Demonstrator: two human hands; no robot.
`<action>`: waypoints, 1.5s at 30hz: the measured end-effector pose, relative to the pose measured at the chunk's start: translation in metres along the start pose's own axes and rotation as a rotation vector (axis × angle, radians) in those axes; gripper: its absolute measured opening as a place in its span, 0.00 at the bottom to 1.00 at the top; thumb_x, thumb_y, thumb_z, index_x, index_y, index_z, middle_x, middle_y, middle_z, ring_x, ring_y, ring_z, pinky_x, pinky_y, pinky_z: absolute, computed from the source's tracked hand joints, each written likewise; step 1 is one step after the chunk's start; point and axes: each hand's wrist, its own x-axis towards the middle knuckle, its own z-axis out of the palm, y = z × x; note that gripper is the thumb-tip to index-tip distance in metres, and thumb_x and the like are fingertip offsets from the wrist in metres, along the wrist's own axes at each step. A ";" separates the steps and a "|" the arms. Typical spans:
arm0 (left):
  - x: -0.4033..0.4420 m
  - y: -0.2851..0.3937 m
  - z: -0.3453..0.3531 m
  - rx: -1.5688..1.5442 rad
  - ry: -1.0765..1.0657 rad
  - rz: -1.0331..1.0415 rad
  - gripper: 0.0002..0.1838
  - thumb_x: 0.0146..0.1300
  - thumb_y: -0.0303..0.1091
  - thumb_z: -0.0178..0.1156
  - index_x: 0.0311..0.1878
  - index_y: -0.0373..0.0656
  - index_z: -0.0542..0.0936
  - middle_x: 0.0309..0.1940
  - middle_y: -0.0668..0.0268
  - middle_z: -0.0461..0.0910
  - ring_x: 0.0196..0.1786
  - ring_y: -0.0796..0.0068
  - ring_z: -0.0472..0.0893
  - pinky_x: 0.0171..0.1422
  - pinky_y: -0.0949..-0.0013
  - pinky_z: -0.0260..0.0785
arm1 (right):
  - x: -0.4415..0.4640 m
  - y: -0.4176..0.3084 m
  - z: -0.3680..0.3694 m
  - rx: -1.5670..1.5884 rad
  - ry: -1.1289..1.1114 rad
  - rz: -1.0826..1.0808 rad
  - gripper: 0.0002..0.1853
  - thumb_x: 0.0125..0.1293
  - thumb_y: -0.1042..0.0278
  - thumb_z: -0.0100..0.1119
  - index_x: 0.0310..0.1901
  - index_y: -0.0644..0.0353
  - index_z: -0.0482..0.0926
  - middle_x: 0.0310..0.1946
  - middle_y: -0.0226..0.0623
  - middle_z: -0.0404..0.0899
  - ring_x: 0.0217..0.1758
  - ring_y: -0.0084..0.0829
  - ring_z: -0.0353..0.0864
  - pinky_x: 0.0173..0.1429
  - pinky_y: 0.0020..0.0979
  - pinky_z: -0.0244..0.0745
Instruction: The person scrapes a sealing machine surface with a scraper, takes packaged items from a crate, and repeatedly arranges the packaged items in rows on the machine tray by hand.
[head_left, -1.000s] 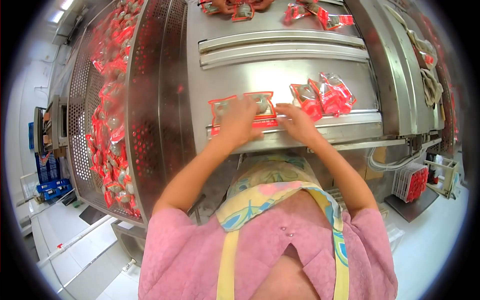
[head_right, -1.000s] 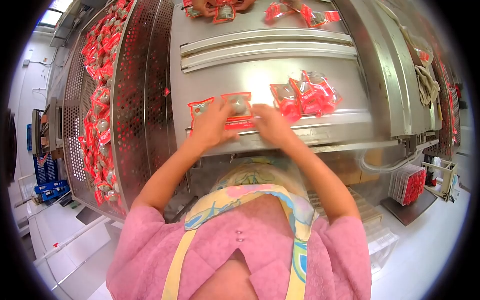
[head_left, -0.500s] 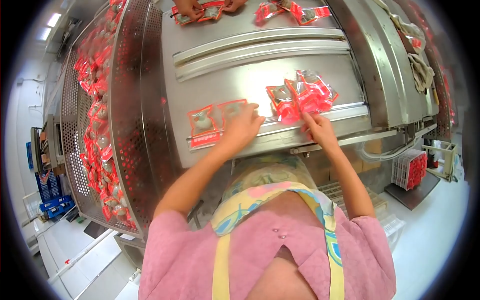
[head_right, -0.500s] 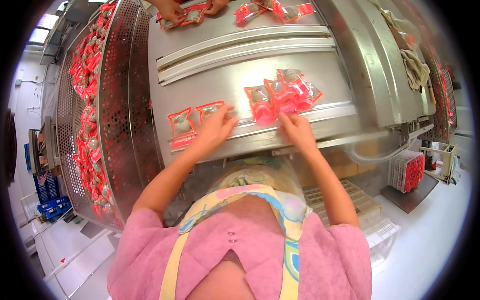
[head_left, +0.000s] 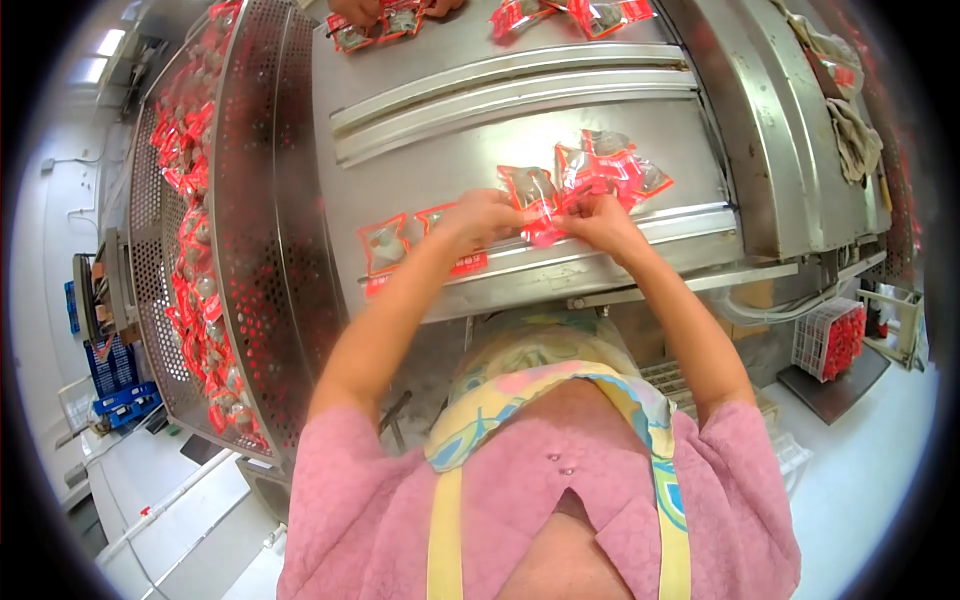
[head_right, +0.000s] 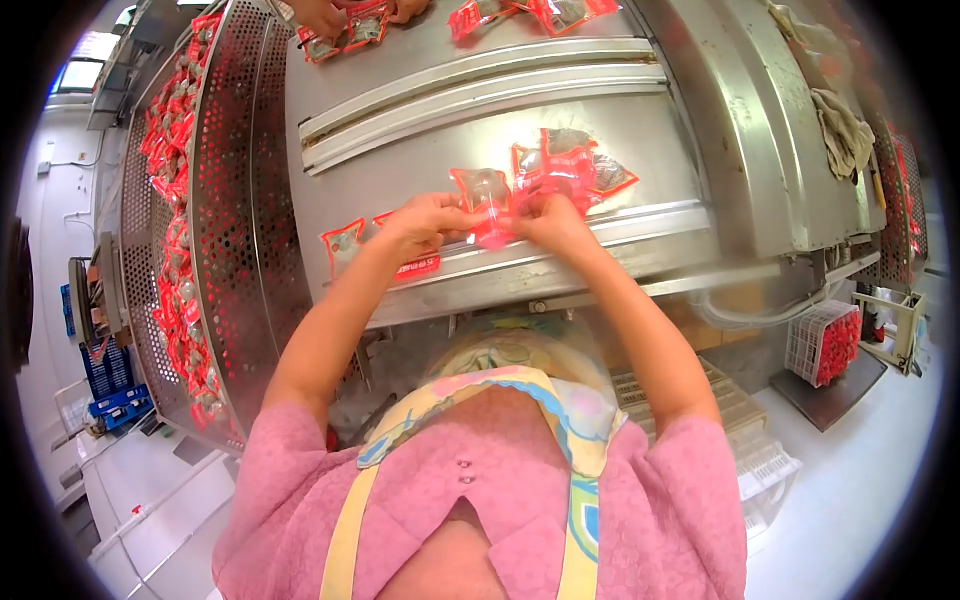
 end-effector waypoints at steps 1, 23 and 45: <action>0.011 -0.011 -0.008 0.205 0.040 0.045 0.17 0.53 0.34 0.70 0.43 0.37 0.78 0.27 0.69 0.78 0.27 0.82 0.74 0.23 0.79 0.62 | 0.007 0.004 -0.001 -0.058 -0.007 0.005 0.17 0.54 0.56 0.69 0.27 0.64 0.80 0.20 0.29 0.75 0.23 0.19 0.69 0.27 0.26 0.63; -0.014 -0.016 0.006 1.093 0.544 0.250 0.27 0.48 0.38 0.69 0.48 0.39 0.68 0.30 0.51 0.81 0.37 0.48 0.81 0.37 0.48 0.71 | 0.032 0.002 0.010 -0.437 0.004 -0.100 0.17 0.55 0.63 0.69 0.21 0.64 0.72 0.15 0.28 0.67 0.21 0.21 0.62 0.28 0.32 0.62; -0.036 -0.043 0.009 1.152 0.583 0.796 0.15 0.54 0.32 0.61 0.43 0.42 0.71 0.41 0.56 0.77 0.46 0.56 0.77 0.41 0.54 0.71 | 0.024 0.035 0.016 -0.681 0.161 -0.156 0.09 0.57 0.64 0.61 0.38 0.57 0.82 0.29 0.37 0.80 0.37 0.38 0.79 0.43 0.35 0.72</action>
